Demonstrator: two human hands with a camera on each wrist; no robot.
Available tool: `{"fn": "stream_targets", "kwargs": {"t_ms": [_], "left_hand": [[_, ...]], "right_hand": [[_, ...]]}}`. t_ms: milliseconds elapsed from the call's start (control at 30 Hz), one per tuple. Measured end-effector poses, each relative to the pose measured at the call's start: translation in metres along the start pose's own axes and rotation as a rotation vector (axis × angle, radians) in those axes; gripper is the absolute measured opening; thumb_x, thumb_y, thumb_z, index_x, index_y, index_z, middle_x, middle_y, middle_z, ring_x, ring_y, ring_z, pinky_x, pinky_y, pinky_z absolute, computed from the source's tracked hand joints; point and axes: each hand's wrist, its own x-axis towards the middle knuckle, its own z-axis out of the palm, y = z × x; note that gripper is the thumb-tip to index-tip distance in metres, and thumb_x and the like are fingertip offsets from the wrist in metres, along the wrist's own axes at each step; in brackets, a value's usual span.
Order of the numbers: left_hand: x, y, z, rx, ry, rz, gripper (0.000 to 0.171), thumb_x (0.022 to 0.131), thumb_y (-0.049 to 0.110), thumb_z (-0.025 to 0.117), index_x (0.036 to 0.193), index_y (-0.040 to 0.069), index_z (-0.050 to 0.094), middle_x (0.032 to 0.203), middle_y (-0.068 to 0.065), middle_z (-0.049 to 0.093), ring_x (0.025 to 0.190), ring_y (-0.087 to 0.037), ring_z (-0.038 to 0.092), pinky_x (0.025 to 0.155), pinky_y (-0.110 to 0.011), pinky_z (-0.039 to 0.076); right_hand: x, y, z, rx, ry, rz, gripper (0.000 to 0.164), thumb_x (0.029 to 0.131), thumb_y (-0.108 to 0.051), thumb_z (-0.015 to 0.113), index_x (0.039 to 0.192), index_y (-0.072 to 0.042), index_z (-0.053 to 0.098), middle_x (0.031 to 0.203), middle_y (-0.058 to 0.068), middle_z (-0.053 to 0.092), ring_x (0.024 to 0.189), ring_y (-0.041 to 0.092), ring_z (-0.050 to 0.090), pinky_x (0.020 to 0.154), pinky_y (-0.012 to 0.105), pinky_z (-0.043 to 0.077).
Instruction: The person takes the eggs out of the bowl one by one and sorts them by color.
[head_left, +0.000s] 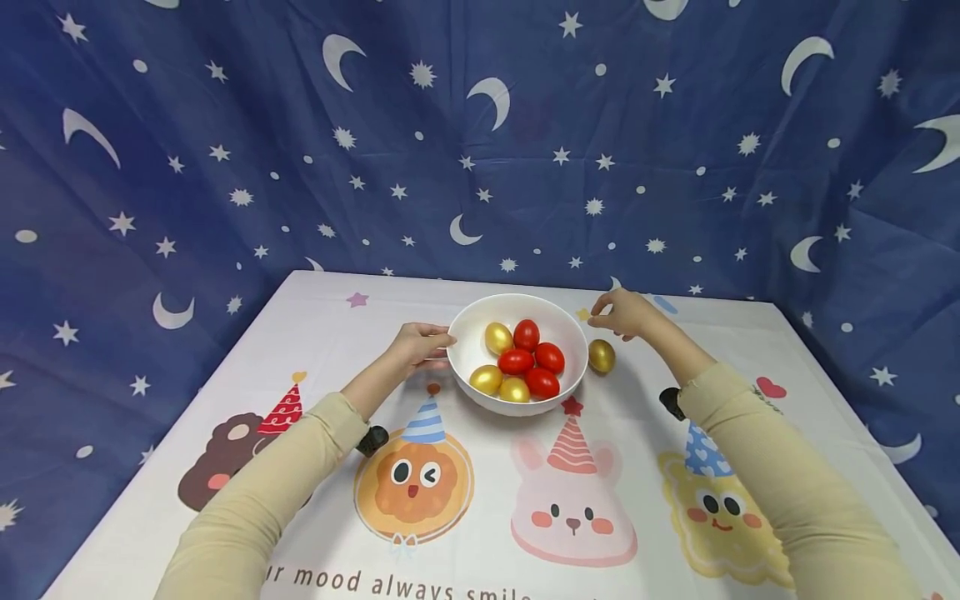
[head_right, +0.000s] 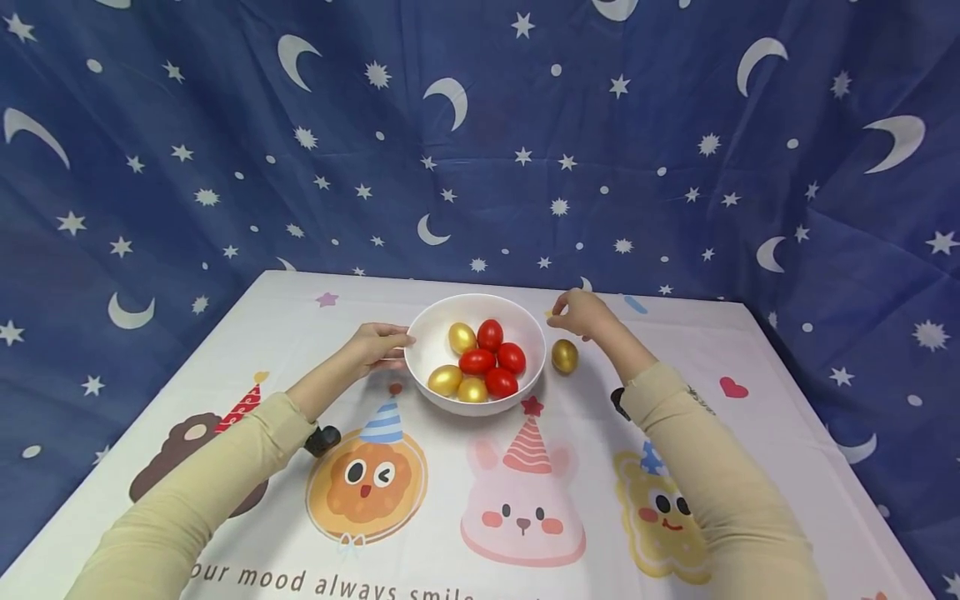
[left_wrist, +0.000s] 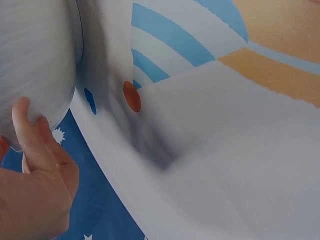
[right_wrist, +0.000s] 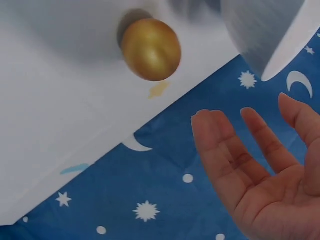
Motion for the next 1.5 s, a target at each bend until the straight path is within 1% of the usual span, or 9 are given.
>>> {"fn": "stream_targets", "kwargs": {"t_ms": [100,300,433,567,700,900,1133,1300,1500], "left_hand": [[0.000,-0.001,0.000,-0.002,-0.001,-0.002,0.045,0.089,0.011,0.064,0.132,0.004,0.053,0.128,-0.019,0.057,0.071,-0.007,0.064,0.064,-0.019,0.062],[0.002,-0.001,-0.002,0.001,-0.008,-0.008,0.046,0.089,0.011,0.063,0.133,0.003,0.051,0.129,-0.019,0.056,0.073,-0.008,0.065,0.064,-0.020,0.062],[0.001,0.001,-0.001,0.009,-0.008,-0.012,0.046,0.089,0.011,0.063,0.133,0.004,0.052,0.129,-0.018,0.057,0.075,-0.009,0.065,0.064,-0.019,0.062],[0.000,0.003,0.000,0.014,-0.017,-0.014,0.045,0.090,0.011,0.062,0.133,0.004,0.052,0.129,-0.018,0.057,0.072,-0.008,0.064,0.064,-0.019,0.062],[0.000,0.004,0.000,0.013,-0.022,-0.023,0.045,0.090,0.010,0.062,0.133,0.004,0.052,0.129,-0.018,0.057,0.068,-0.006,0.063,0.065,-0.019,0.062],[0.003,0.002,0.000,-0.003,-0.022,-0.025,0.047,0.089,0.011,0.063,0.134,0.004,0.051,0.130,-0.018,0.056,0.067,-0.005,0.063,0.064,-0.019,0.062],[0.003,0.000,-0.001,0.000,-0.028,-0.024,0.046,0.090,0.010,0.062,0.134,0.004,0.051,0.131,-0.019,0.055,0.068,-0.005,0.063,0.066,-0.020,0.062],[0.003,0.001,-0.001,0.015,-0.029,-0.023,0.045,0.090,0.011,0.063,0.133,0.004,0.052,0.130,-0.018,0.056,0.068,-0.005,0.063,0.068,-0.021,0.062],[0.002,0.003,0.000,0.002,-0.024,-0.011,0.044,0.090,0.010,0.062,0.132,0.002,0.052,0.130,-0.020,0.055,0.068,-0.006,0.062,0.064,-0.017,0.061]], "right_hand": [[-0.002,-0.004,0.000,0.001,0.017,-0.009,0.034,0.093,-0.020,0.058,0.117,0.004,0.059,0.105,0.026,0.064,0.083,0.030,0.062,0.068,0.036,0.064],[-0.007,-0.014,-0.001,0.004,0.029,-0.024,0.032,0.092,-0.019,0.059,0.116,0.003,0.060,0.104,0.025,0.064,0.084,0.032,0.061,0.066,0.032,0.063],[-0.010,-0.021,0.000,-0.011,0.075,-0.061,0.028,0.091,-0.017,0.061,0.110,0.003,0.063,0.102,0.024,0.065,0.079,0.027,0.060,0.065,0.029,0.061],[-0.012,-0.028,0.000,-0.020,0.119,-0.103,0.023,0.089,-0.014,0.063,0.104,0.004,0.065,0.097,0.022,0.066,0.079,0.026,0.060,0.066,0.029,0.060],[-0.013,-0.036,-0.001,-0.034,0.131,-0.126,0.022,0.088,-0.013,0.064,0.103,0.003,0.066,0.096,0.021,0.068,0.079,0.027,0.061,0.067,0.030,0.060],[-0.009,-0.049,0.001,-0.029,0.120,-0.149,0.023,0.088,-0.014,0.065,0.104,0.002,0.066,0.097,0.021,0.068,0.082,0.027,0.062,0.074,0.034,0.062],[-0.005,-0.064,0.003,-0.033,0.098,-0.162,0.022,0.087,-0.016,0.067,0.103,0.000,0.067,0.098,0.019,0.068,0.086,0.028,0.061,0.078,0.036,0.061],[-0.003,-0.073,0.003,-0.020,0.059,-0.155,0.023,0.087,-0.016,0.067,0.105,-0.001,0.067,0.101,0.020,0.067,0.082,0.027,0.061,0.071,0.031,0.062],[0.004,-0.087,0.001,-0.042,0.012,-0.158,0.026,0.087,-0.016,0.067,0.108,-0.002,0.066,0.104,0.020,0.067,0.078,0.026,0.061,0.064,0.028,0.061]]}}
